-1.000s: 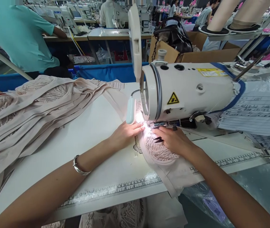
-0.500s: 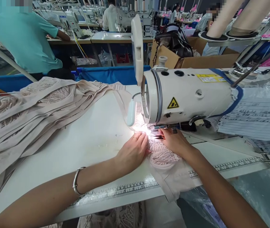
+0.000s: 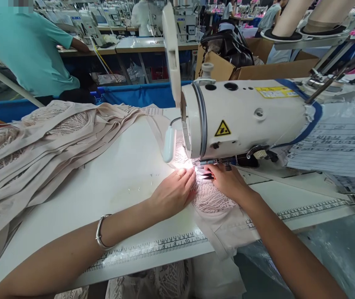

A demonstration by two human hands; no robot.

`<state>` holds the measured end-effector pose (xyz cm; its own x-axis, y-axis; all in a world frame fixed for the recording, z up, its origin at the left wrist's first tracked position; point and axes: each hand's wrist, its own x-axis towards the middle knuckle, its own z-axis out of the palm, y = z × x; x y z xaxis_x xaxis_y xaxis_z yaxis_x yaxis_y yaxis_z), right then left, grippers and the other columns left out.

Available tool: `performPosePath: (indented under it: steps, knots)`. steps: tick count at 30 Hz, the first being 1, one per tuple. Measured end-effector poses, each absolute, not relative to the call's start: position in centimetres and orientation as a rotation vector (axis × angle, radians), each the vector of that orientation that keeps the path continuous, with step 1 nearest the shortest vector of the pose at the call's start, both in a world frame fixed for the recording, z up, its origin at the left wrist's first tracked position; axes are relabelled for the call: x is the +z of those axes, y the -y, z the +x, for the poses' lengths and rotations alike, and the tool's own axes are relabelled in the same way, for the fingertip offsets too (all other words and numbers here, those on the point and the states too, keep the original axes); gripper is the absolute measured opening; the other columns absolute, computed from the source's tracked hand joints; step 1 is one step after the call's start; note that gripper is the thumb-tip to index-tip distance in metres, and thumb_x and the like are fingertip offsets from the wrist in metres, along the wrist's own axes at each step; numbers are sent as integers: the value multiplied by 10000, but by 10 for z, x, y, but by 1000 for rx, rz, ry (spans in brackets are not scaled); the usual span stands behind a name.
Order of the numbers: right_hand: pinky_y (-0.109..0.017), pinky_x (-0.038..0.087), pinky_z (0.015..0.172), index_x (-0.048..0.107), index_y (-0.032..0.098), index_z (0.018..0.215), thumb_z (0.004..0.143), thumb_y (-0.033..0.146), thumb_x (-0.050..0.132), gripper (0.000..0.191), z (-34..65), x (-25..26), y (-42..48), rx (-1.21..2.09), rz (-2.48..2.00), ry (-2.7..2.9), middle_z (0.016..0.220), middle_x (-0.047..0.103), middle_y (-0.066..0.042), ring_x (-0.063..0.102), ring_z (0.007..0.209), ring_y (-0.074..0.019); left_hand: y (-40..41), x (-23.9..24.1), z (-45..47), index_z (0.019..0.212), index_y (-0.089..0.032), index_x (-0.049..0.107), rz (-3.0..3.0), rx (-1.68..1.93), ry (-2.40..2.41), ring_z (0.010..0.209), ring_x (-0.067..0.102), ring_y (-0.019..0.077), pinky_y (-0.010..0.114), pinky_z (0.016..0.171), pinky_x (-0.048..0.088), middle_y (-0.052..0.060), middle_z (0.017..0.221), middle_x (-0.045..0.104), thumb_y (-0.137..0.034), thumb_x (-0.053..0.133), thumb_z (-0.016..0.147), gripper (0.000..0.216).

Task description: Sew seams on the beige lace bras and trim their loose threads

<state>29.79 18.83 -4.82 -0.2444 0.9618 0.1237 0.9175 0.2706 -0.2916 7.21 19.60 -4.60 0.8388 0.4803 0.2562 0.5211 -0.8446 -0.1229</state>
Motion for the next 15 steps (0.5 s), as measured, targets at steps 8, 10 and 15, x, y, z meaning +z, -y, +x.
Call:
performPosePath:
  steps: [8, 10, 15]
  knots:
    - [-243, 456, 592, 683, 251, 1083, 780, 58, 548, 384, 296, -51, -187, 153, -1845, 2289, 989, 746, -31, 676, 785, -192, -196, -44, 74, 1290, 53, 554, -2766, -299, 694, 1102, 625, 309, 417, 929, 509, 251, 1278, 639, -304, 413, 1014, 473]
    - [-248, 442, 597, 679, 247, 1060, 813, 70, 535, 337, 296, -52, -187, 140, -1812, 2305, 967, 745, -28, 665, 782, -191, -197, -43, 74, 1284, 38, 559, -2783, -317, 702, 1090, 621, 306, 414, 916, 510, 236, 1231, 659, -310, 417, 1007, 467]
    - [-283, 473, 689, 682, 228, 1087, 848, 64, 511, 336, 300, -59, -189, 104, -1710, 2333, 990, 742, -56, 666, 847, -213, -198, -43, 75, 1254, 54, 561, -2814, -369, 693, 1073, 619, 310, 430, 909, 511, 235, 1153, 677, -298, 415, 999, 459]
